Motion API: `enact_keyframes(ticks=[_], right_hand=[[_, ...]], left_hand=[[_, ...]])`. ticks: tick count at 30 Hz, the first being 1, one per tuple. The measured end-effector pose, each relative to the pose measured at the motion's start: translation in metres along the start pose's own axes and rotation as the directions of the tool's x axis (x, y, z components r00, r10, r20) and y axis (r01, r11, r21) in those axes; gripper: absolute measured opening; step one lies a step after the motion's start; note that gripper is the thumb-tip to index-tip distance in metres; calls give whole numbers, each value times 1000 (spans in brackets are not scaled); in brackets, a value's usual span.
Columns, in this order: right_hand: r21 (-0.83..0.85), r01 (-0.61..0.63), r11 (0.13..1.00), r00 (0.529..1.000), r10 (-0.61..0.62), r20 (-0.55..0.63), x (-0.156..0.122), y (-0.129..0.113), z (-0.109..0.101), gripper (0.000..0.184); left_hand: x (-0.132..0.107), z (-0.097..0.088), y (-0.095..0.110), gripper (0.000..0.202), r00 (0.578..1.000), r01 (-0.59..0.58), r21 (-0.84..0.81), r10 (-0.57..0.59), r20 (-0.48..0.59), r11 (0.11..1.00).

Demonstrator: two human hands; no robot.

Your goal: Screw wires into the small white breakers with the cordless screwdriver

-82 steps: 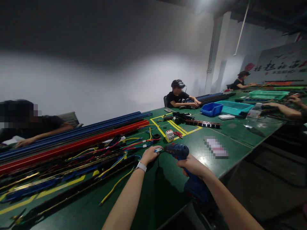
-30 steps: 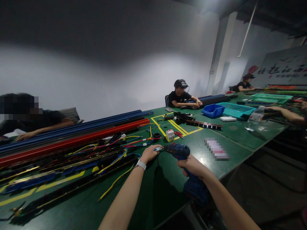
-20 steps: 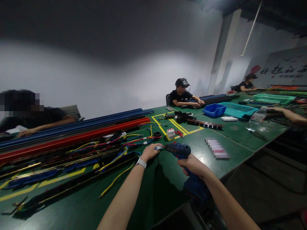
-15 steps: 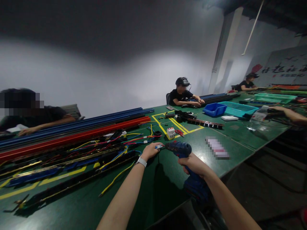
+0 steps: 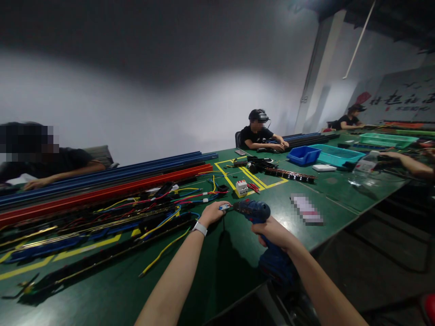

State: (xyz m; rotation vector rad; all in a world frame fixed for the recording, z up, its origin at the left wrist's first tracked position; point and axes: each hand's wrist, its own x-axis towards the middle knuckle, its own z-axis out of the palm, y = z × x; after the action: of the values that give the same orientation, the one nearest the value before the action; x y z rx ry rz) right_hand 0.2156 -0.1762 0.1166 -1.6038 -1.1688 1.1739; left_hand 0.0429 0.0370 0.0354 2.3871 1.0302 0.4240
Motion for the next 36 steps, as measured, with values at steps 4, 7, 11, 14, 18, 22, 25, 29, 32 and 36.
enact_keyframes(ticks=[4, 7, 11, 14, 18, 22, 25, 29, 32, 36], right_hand=[[2, 20, 1000, 1000, -20, 0, 2, 3, -1, 12], [-2, 16, 1000, 1000, -16, -6, 1, 2, -1, 12], [4, -7, 1000, 1000, 7, -17, -2, -3, 0, 12], [-3, -17, 1000, 1000, 16, -15, -4, -6, 1, 11], [-8, -4, 1000, 1000, 4, -3, -4, -6, 1, 11], [-12, 6, 1000, 1000, -6, -11, -2, -3, 0, 11], [-25, 22, 999, 1000, -22, -11, -1, -1, 0, 9], [-23, 18, 1000, 1000, -18, -9, -1, -2, 0, 10], [-18, 7, 1000, 1000, -7, -14, -2, -4, 1, 11], [-27, -2, 1000, 1000, 2, -12, -4, -5, 2, 10]], left_hand=[[0, 1, -1, 47, 1000, 2, 16, -2, -16, 1000], [0, 1, -1, 47, 1000, 16, 27, -16, -8, 1000], [2, 2, -2, 46, 1000, 15, 36, -15, -3, 999], [2, 3, -3, 47, 1000, 3, 38, -3, -10, 999], [2, 3, -5, 47, 1000, -8, 40, 8, -7, 999], [2, 3, -5, 48, 1000, -8, 40, 9, -11, 999], [1, 3, -5, 46, 1000, -12, 33, 12, -20, 999], [0, 2, -3, 48, 1000, -1, 26, 2, -18, 1000], [0, 1, -2, 48, 1000, 2, 26, -2, -11, 1000], [-1, 0, 0, 48, 1000, 12, 28, -12, -5, 1000]])
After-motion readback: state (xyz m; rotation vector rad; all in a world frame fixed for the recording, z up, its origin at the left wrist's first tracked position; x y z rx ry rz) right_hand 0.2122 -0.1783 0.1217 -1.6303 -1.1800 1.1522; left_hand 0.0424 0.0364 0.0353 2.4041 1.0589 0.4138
